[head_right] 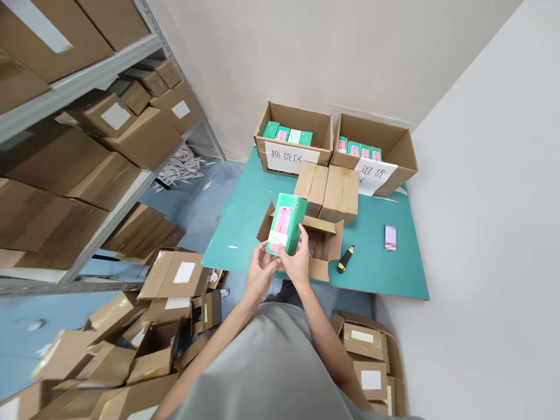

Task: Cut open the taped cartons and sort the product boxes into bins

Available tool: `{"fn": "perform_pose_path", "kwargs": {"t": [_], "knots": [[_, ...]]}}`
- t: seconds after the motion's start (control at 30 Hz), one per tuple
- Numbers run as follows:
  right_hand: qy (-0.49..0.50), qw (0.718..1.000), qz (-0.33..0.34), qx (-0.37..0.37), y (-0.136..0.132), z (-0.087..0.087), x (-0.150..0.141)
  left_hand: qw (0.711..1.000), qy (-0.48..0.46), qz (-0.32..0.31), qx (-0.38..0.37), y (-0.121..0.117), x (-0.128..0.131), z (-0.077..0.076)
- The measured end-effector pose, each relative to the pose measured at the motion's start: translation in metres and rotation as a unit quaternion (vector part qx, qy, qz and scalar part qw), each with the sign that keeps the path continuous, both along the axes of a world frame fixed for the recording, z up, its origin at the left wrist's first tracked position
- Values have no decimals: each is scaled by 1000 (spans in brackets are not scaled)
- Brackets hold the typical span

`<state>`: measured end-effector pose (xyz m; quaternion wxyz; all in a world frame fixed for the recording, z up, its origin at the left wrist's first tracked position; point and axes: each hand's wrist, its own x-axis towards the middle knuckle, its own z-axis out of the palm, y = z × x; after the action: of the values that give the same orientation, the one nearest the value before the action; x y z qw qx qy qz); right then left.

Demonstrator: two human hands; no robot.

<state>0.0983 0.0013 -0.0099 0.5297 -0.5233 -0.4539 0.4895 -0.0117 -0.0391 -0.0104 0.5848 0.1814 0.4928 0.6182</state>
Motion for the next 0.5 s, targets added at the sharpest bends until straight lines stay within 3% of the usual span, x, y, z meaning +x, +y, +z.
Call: {"fn": "perform_pose_path", "kwargs": {"t": [0.1,0.17,0.33,0.5], "knots": [[49,999,9,-15,-4,-7,4,988,-132,-58,-60,-6,-13,-1],[67,997,17,-18,-11,-12,4,979,-168,-72,-85,-11,-22,-3],[76,996,41,-14,-30,-16,0,979,-158,-67,-114,-25,-34,-9],[53,998,46,1,-46,-7,-4,982,-145,-61,-103,-38,-35,-10]]}}
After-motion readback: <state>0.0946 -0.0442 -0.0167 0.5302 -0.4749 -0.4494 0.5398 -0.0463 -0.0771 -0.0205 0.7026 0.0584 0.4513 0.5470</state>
